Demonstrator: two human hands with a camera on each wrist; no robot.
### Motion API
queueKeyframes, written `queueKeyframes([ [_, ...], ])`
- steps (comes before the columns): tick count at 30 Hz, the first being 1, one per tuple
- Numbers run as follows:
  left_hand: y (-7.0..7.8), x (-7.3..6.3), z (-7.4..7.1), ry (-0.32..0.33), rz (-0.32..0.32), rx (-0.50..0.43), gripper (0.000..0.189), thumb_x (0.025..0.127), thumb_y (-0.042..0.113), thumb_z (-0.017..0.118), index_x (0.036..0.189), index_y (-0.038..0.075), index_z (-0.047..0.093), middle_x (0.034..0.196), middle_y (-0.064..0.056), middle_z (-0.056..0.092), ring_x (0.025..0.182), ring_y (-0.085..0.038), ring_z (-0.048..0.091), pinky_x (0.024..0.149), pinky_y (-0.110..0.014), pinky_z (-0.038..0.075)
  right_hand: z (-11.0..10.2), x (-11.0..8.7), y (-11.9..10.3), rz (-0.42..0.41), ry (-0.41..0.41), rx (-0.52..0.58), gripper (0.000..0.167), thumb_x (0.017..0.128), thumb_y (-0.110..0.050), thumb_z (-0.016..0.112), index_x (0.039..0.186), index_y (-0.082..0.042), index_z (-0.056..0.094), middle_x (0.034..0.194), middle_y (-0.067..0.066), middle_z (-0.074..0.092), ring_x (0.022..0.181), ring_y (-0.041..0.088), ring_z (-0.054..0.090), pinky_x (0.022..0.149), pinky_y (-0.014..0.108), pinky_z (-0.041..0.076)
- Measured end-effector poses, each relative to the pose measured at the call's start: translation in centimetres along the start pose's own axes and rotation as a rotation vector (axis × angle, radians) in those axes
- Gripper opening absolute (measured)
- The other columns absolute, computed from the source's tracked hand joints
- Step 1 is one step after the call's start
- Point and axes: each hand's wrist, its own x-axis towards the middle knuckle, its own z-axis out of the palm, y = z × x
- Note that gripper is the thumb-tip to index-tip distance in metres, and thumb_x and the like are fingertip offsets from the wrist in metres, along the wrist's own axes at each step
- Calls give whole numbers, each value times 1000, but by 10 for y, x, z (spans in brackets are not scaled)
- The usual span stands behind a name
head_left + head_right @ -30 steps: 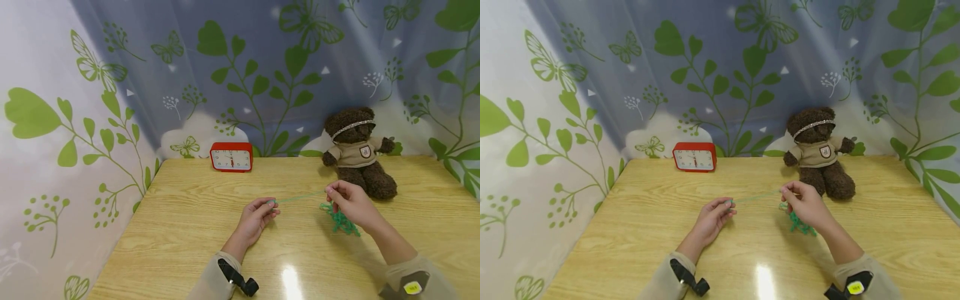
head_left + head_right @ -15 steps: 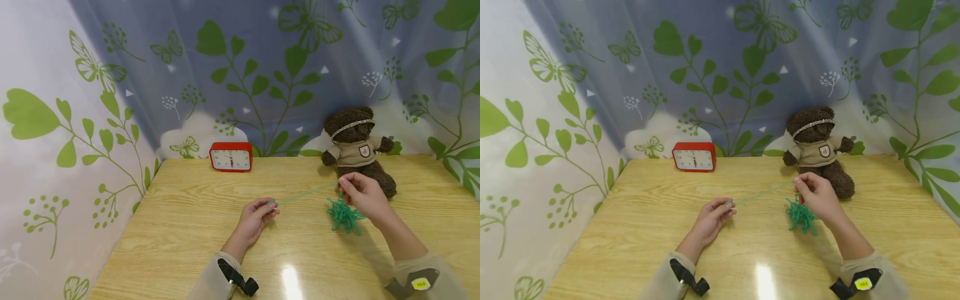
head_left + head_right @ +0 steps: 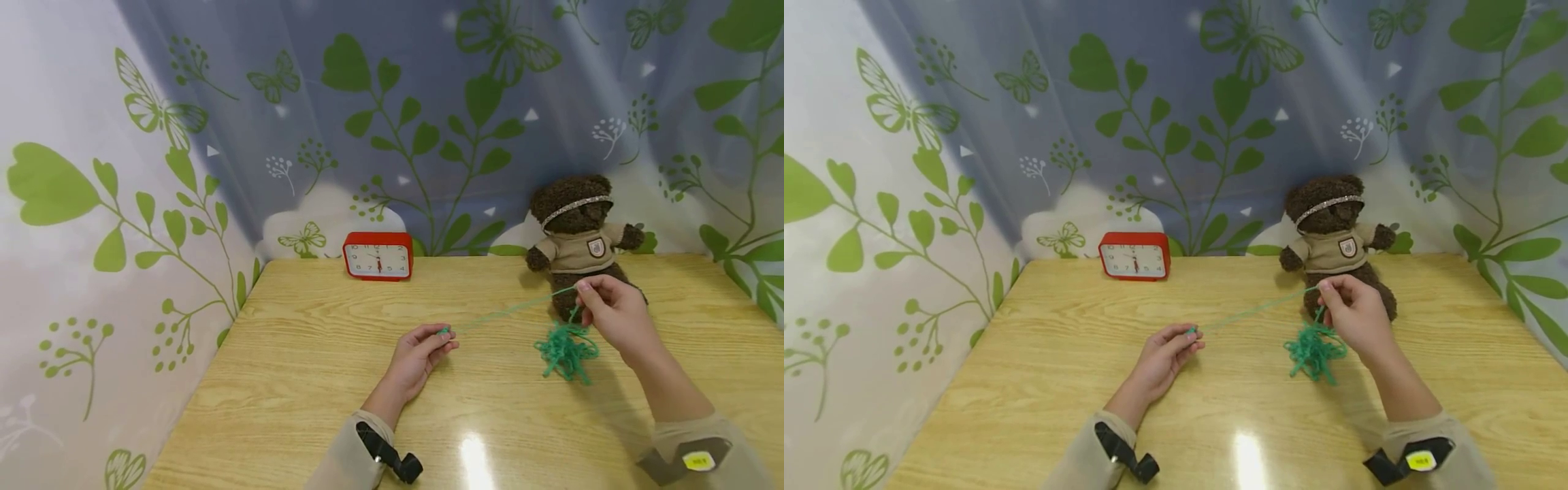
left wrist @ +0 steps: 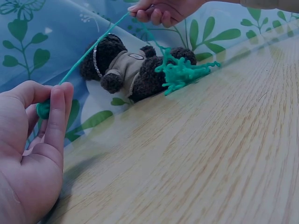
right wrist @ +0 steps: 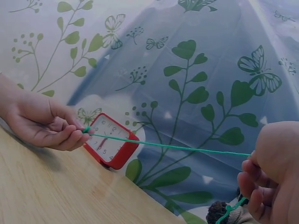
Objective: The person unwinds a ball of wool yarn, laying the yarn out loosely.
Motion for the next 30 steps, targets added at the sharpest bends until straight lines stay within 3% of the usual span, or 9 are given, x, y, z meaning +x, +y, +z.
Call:
queueKeyframes([
  [7, 0, 1, 0, 13, -2, 7, 29, 96, 0, 61, 124, -10, 61, 97, 0, 73, 87, -9, 73, 83, -15, 59, -12, 4, 5, 137, 59, 30, 48, 107, -39, 41, 126, 4, 51, 88, -9, 58, 69, 9, 57, 59, 22, 55],
  [16, -3, 2, -1, 25, -4, 17, 34, 97, 0, 61, 127, -15, 56, 95, 1, 72, 86, -9, 73, 83, -15, 59, -23, 9, 20, 232, 20, -96, 62, 108, -41, 34, 138, 13, 44, 103, 9, 59, 70, 7, 58, 63, 24, 58],
  [23, -2, 4, 0, 37, 5, 6, 33, 96, 1, 62, 125, -14, 57, 96, 0, 71, 86, -9, 73, 82, -15, 59, -31, 11, 25, 273, 95, -108, 63, 108, -41, 33, 141, 11, 42, 93, -7, 58, 71, 4, 57, 61, 24, 55],
  [27, -1, 3, 0, 39, 6, -1, 21, 96, -1, 62, 116, -5, 66, 96, 0, 71, 86, -9, 73, 83, -16, 59, -32, 11, 25, 288, 116, -75, 61, 108, -40, 33, 142, 10, 41, 88, -14, 56, 71, 4, 57, 61, 22, 55],
  [30, -1, 3, 0, 39, 7, -4, 16, 96, -1, 62, 110, 1, 69, 96, -1, 71, 86, -9, 73, 84, -16, 59, -30, 11, 26, 279, 109, -58, 61, 107, -40, 35, 141, 11, 43, 88, -12, 57, 70, 5, 57, 60, 22, 55],
])
